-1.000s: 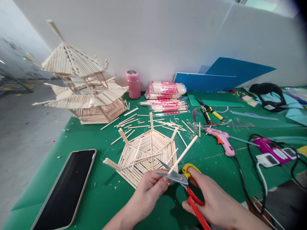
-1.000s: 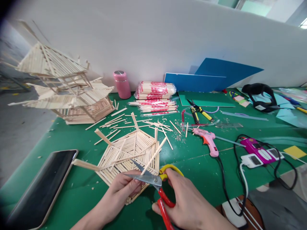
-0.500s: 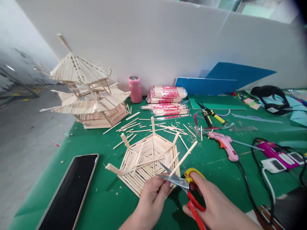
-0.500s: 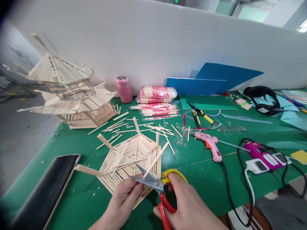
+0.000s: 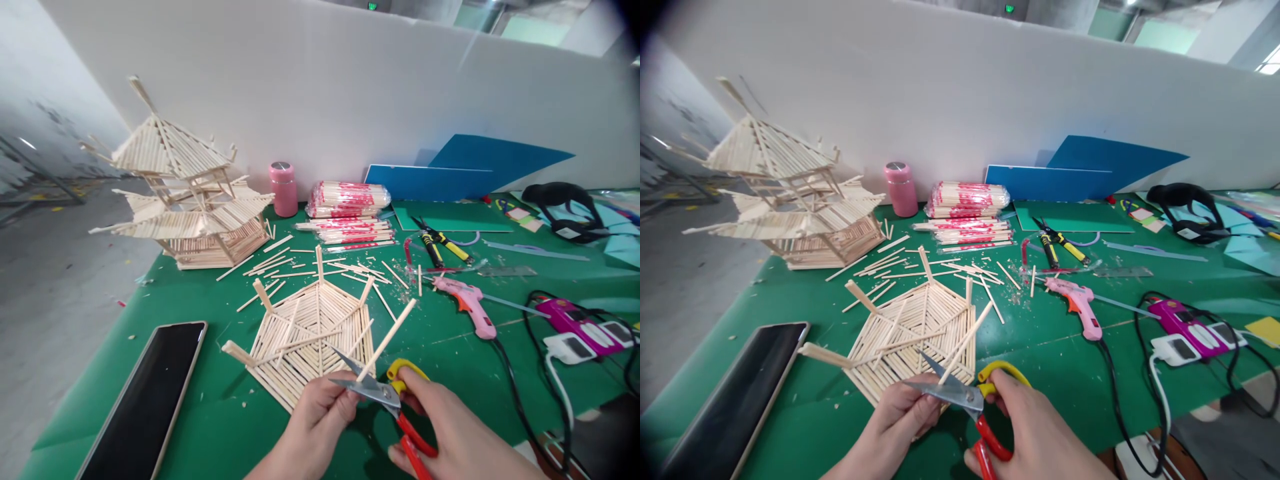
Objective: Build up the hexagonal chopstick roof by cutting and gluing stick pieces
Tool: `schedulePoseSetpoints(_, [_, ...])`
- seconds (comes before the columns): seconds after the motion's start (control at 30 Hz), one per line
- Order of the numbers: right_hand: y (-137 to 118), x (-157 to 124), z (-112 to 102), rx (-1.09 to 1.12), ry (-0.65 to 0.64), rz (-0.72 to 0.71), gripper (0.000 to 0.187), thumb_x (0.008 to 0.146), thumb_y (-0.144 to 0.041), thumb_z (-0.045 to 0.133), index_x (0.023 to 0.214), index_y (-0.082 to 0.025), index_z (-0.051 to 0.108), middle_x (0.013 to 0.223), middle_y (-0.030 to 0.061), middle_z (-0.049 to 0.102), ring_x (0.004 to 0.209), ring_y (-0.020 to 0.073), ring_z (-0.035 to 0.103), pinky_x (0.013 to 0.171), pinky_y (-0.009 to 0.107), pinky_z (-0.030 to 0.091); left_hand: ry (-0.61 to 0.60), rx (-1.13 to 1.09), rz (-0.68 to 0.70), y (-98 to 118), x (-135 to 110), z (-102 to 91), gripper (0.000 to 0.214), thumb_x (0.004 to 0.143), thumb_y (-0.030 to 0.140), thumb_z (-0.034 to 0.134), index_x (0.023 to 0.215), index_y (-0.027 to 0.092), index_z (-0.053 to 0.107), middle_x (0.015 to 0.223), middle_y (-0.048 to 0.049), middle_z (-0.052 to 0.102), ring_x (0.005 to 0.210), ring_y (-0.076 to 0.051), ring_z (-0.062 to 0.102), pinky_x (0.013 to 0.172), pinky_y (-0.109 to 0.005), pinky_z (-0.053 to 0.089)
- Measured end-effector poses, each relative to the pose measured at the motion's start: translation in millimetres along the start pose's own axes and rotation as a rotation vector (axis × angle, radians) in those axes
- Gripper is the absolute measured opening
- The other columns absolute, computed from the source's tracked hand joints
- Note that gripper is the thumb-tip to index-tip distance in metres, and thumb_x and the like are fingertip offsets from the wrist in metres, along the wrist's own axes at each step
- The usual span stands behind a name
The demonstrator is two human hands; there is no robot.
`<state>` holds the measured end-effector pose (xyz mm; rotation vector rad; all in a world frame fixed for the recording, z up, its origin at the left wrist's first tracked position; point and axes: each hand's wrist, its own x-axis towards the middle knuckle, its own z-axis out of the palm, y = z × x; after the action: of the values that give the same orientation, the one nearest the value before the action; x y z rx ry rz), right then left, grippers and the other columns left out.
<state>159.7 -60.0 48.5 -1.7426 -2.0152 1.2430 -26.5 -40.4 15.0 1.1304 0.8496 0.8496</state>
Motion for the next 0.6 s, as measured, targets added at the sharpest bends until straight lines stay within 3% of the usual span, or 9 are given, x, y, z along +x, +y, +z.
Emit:
schedulePoseSetpoints(0.17, [4.9, 2.9, 6.2, 0.04, 0.035, -0.002, 0.024, 0.065, -0.021, 0.056, 0.085, -0.02, 0.044, 0.081, 0.0024, 0.059, 0.07, 0.0142, 0.057, 0.062, 0.021, 0.043, 0.087, 0.275, 0.167, -0.6, 0.9, 3.5, 0.024, 0.084, 0.024, 0.043, 0.081, 0.015, 0.065, 0.072, -0.0041, 0.06, 0.066, -0.013, 0.052, 0.064, -0.022, 0.042])
schedulePoseSetpoints(0.37, [5.4, 4.8, 10.1, -0.024, 0.045, 0.054, 0.031, 0.063, -0.031, 0.062, 0.086, -0.021, 0.043, 0.074, 0.0002, 0.058, 0.064, 0.0145, 0.054, 0.058, 0.023, 0.041, 0.234, 0.451, 0.293, -3.9, 3.3, 4.0, 0.021, 0.081, 0.015, 0.043, 0.067, 0.014, 0.057, 0.057, 0.0006, 0.053, 0.05, -0.009, 0.046, 0.049, -0.016, 0.038])
schedulePoseSetpoints(0.6, [5.1, 2.5, 5.6, -0.069, 0.046, 0.027, 0.037, 0.062, -0.037, 0.064, 0.086, -0.02, 0.041, 0.076, 0.0008, 0.054, 0.067, 0.0149, 0.05, 0.061, 0.025, 0.04, 0.134, 0.361, 0.269, -0.7, 0.4, 0.5, 0.02, 0.082, 0.016, 0.043, 0.077, 0.018, 0.063, 0.07, -0.0007, 0.06, 0.062, -0.012, 0.053, 0.061, -0.018, 0.042])
